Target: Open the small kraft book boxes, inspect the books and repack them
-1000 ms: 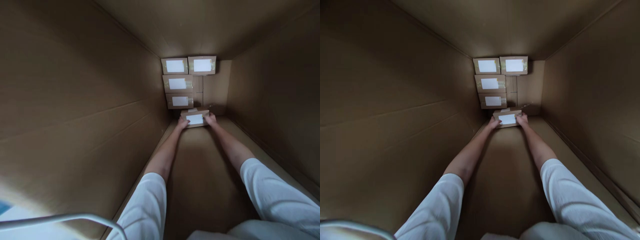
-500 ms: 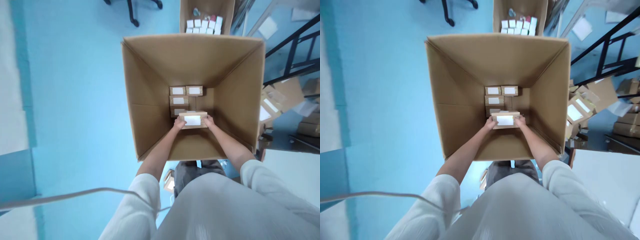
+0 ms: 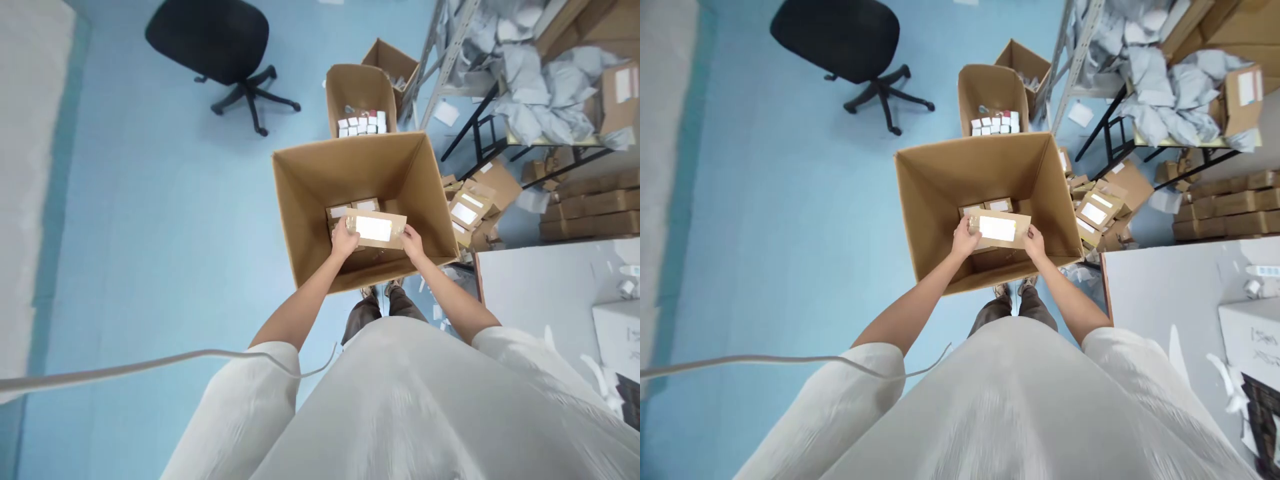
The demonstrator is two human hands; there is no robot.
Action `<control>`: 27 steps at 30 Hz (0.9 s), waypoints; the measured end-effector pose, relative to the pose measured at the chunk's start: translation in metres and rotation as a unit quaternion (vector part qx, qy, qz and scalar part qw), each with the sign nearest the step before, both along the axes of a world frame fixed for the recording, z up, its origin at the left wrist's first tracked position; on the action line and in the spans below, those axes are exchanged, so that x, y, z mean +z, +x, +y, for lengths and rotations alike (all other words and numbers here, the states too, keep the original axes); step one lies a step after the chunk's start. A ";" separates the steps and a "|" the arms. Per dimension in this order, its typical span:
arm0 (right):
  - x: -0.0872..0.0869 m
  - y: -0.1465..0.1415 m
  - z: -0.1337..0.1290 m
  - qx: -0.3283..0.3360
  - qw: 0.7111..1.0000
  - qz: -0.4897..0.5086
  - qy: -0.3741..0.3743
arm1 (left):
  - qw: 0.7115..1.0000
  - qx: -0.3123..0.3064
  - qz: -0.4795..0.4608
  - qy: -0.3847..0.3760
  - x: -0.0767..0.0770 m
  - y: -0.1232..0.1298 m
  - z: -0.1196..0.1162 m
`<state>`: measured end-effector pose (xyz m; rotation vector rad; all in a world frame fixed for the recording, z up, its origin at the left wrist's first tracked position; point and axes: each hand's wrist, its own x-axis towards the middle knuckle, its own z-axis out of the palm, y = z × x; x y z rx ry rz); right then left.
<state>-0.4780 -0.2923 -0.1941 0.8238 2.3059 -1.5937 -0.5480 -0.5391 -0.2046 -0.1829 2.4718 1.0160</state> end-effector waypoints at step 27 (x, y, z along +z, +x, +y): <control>0.082 0.190 0.211 -0.377 0.875 0.275 0.127 | 0.868 -0.334 0.240 0.279 0.113 0.016 0.310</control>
